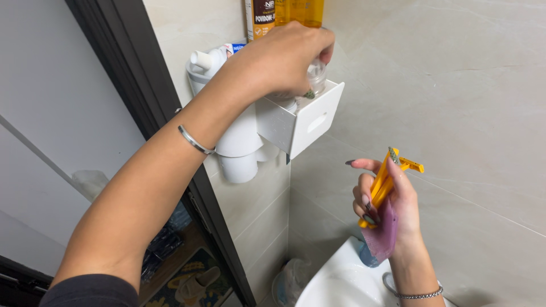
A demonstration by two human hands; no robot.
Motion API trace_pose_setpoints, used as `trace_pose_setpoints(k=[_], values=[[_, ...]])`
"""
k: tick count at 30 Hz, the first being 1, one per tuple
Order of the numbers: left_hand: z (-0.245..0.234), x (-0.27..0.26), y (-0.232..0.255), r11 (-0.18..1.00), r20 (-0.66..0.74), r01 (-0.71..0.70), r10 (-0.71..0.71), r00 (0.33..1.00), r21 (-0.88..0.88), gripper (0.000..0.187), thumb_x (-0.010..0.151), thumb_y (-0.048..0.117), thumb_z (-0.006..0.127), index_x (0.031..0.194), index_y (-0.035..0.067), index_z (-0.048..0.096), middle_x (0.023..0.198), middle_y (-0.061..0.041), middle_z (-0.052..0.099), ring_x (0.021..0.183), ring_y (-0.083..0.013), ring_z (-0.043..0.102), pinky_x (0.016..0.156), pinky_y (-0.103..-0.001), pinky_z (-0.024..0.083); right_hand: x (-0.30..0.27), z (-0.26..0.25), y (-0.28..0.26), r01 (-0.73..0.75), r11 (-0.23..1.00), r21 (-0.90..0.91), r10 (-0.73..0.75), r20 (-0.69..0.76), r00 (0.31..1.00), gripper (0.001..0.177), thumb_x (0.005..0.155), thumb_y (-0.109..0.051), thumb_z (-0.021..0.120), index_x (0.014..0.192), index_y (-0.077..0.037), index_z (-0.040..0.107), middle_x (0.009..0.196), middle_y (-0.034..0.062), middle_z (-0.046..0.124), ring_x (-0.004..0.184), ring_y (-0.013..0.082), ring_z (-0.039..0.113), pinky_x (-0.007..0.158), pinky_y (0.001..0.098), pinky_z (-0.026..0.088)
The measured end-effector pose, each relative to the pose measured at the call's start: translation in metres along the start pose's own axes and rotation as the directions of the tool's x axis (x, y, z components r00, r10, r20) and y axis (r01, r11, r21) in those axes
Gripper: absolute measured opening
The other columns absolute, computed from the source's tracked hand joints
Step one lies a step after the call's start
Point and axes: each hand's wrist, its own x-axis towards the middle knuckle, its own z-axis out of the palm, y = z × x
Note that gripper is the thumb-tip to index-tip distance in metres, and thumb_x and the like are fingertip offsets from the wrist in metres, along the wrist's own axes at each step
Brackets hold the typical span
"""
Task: The person rinses a white wall-mounted organizer under a shower head and then places it on the wall. They proceed to organize various bathroom items, including cups, a toothbrush, toothpaste, and bottles of liquid, into the organizer's compartments and slots.
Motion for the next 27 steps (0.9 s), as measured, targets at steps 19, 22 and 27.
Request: trace_pose_setpoints(k=[19, 22, 27], values=[[-0.016, -0.012, 0.016, 0.987, 0.098, 0.159, -0.157, 0.983, -0.007, 0.012, 0.077, 0.009, 0.072, 0.088, 0.014, 0.073, 0.079, -0.009, 0.069, 0.076, -0.0256, 0.069, 0.071, -0.041, 0.052, 0.008, -0.016, 0.005, 0.027, 0.952, 0.305, -0.071, 0.134, 0.988, 0.054, 0.113, -0.044, 0.034, 0.111, 0.001, 0.064, 0.062, 0.0025, 0.048, 0.046, 0.0108, 0.031, 0.041, 0.0262, 0.03], [-0.018, -0.07, 0.05, 0.981, -0.302, -0.019, -0.041, 0.952, -0.193, 0.012, 0.099, 0.013, 0.07, 0.105, 0.004, 0.067, 0.1, -0.013, 0.07, 0.093, -0.031, 0.069, 0.082, -0.042, 0.053, 0.008, -0.015, 0.011, 0.159, 0.961, 0.226, -0.173, 0.044, 0.984, 0.048, 0.113, -0.042, 0.036, 0.109, -0.001, 0.06, 0.063, 0.0011, 0.046, 0.047, 0.0102, 0.032, 0.042, 0.0265, 0.03], [0.061, -0.127, 0.174, 0.916, -0.215, 0.097, -0.193, 0.957, -0.39, 0.049, 0.083, 0.038, 0.081, 0.113, 0.005, 0.06, 0.091, -0.012, 0.064, 0.082, -0.0313, 0.063, 0.069, -0.044, 0.05, 0.011, 0.001, 0.026, 0.438, 0.898, 0.035, -0.429, -0.144, 0.892, 0.034, 0.115, -0.037, 0.042, 0.108, -0.006, 0.053, 0.071, -0.0011, 0.044, 0.057, 0.0103, 0.035, 0.049, 0.027, 0.028]])
